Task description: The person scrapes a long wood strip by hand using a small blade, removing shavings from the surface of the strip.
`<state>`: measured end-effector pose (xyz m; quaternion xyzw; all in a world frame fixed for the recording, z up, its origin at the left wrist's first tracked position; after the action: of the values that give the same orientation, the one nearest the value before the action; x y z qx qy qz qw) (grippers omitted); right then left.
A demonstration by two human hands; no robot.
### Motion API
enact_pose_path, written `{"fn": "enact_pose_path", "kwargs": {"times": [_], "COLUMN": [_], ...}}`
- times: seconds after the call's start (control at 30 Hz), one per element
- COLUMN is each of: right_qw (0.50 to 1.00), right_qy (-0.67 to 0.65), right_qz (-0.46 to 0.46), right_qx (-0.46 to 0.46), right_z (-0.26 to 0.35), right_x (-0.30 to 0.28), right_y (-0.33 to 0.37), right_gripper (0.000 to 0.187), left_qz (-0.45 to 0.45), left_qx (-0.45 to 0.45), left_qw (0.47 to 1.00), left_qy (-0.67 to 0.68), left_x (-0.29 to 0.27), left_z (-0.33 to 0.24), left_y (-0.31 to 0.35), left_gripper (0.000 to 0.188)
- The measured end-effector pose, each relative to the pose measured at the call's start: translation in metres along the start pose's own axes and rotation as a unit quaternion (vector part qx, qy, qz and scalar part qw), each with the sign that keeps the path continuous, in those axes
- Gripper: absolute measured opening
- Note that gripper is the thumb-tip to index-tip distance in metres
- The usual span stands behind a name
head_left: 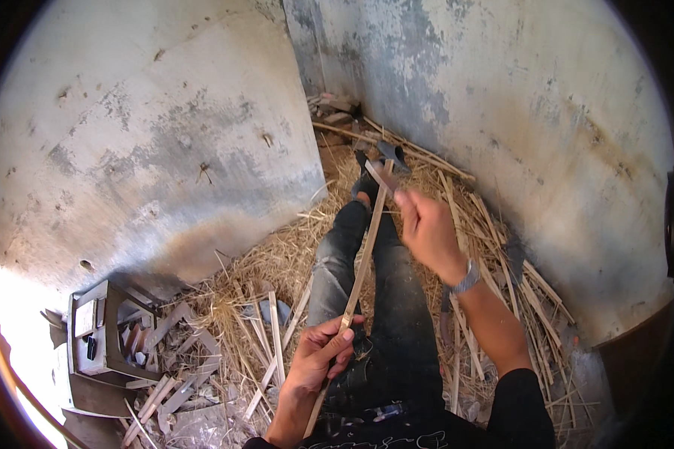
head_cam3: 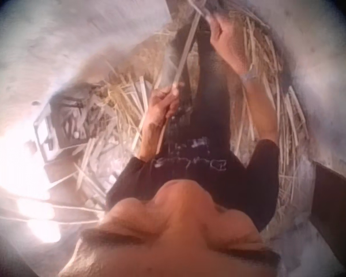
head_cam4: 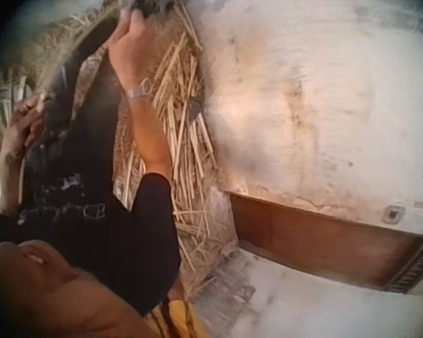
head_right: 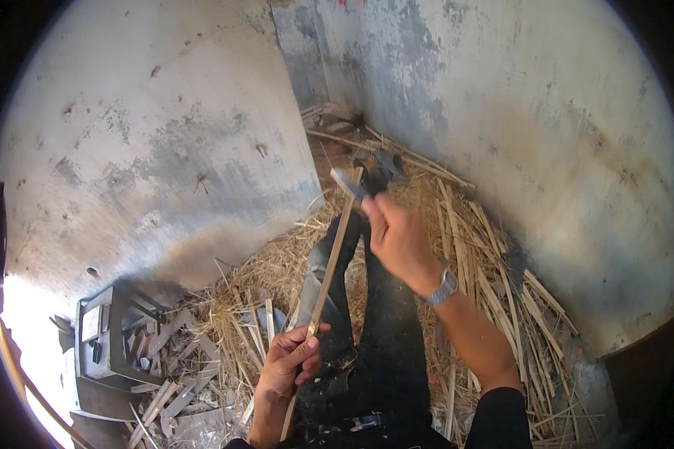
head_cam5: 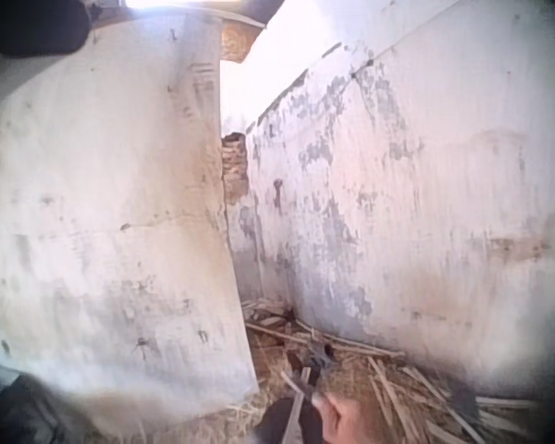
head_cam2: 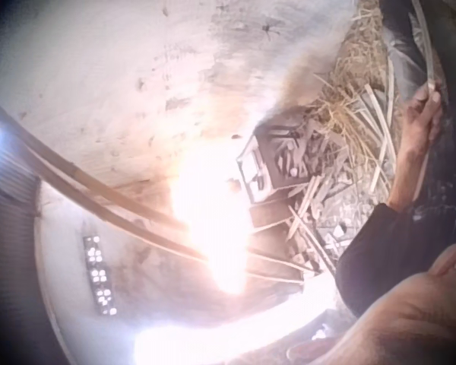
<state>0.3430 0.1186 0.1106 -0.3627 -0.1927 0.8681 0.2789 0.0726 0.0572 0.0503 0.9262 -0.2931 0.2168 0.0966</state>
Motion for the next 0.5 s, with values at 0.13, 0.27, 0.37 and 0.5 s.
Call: {"fn": "enact_pose_path", "kwargs": {"times": [0.13,0.27,0.37,0.5], "right_qw": [0.999,0.998,0.991,0.989], "right_qy": [-0.014,-0.032,-0.071,-0.086], "right_qz": [-0.049,0.037,0.098,0.113], "right_qx": [0.015,-0.034,-0.059,-0.041], "right_z": [-0.008,0.011,0.031,0.039], "right_x": [-0.003,0.014,0.029,0.028], "right_y": [-0.021,0.006,0.043,0.064], "right_gripper": [0.033,0.03,0.028,0.026], "left_qz": [0.009,-0.016,-0.026,-0.012], "left_qx": [-0.015,0.012,0.038,0.072], "left_qw": [1.0,1.0,0.999,0.997], "left_qy": [-0.01,-0.009,-0.023,-0.004], "left_x": [0.004,0.002,0.0,0.004], "left_z": [0.002,-0.007,-0.01,-0.013], "left_y": [-0.006,-0.014,-0.021,-0.019], "left_gripper": [0.034,0.034,0.035,0.035]}}
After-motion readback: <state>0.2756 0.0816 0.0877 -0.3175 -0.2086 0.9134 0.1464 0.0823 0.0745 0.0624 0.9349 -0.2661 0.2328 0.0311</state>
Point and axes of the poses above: each hand's wrist, its own y-axis away from the middle knuckle, its own x-axis out of the palm, z = x × y, the point moved 2 cm from there along -y, towards the middle knuckle, and after that the axes turned 12 degrees about x, right-handed, at the moved point
